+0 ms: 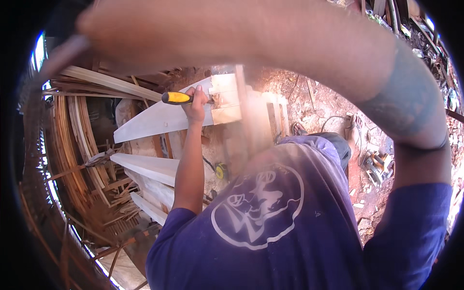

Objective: The person holds a chisel against a wood beam and strikes the end of the tool with a hammer to carve out sections of the wood.

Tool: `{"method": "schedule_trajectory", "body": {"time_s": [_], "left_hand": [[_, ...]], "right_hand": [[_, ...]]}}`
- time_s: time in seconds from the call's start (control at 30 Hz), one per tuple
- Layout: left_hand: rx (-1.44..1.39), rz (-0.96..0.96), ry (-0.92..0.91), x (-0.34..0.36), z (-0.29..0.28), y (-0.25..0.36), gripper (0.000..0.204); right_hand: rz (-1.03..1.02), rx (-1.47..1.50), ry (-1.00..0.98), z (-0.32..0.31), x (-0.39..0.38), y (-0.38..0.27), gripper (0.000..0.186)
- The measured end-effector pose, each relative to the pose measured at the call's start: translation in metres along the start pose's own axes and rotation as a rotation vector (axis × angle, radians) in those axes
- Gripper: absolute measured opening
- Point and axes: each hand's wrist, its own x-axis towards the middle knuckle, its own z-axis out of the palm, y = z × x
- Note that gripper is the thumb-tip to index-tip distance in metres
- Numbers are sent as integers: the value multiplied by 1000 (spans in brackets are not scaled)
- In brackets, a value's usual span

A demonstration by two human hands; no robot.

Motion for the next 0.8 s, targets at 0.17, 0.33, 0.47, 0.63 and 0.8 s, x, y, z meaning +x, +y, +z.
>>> {"method": "schedule_trajectory", "body": {"time_s": [0.17,0.33,0.47,0.63,0.8], "left_hand": [[-38,18,-28,-3,4,2,43],[71,34,-25,0,0,-5,40],[101,-57,-6,-12,-7,-2,40],[312,130,21,-59,2,6,35],[77,44,150,-44,2,11,37]], "right_hand": [[-121,391,467,-4,10,-10,23],[176,-23,-186,23,-24,10,26],[310,161,-124,6,-22,6,23],[485,403,99,16,-79,34,24],[610,336,24,19,-95,40,19]]}}
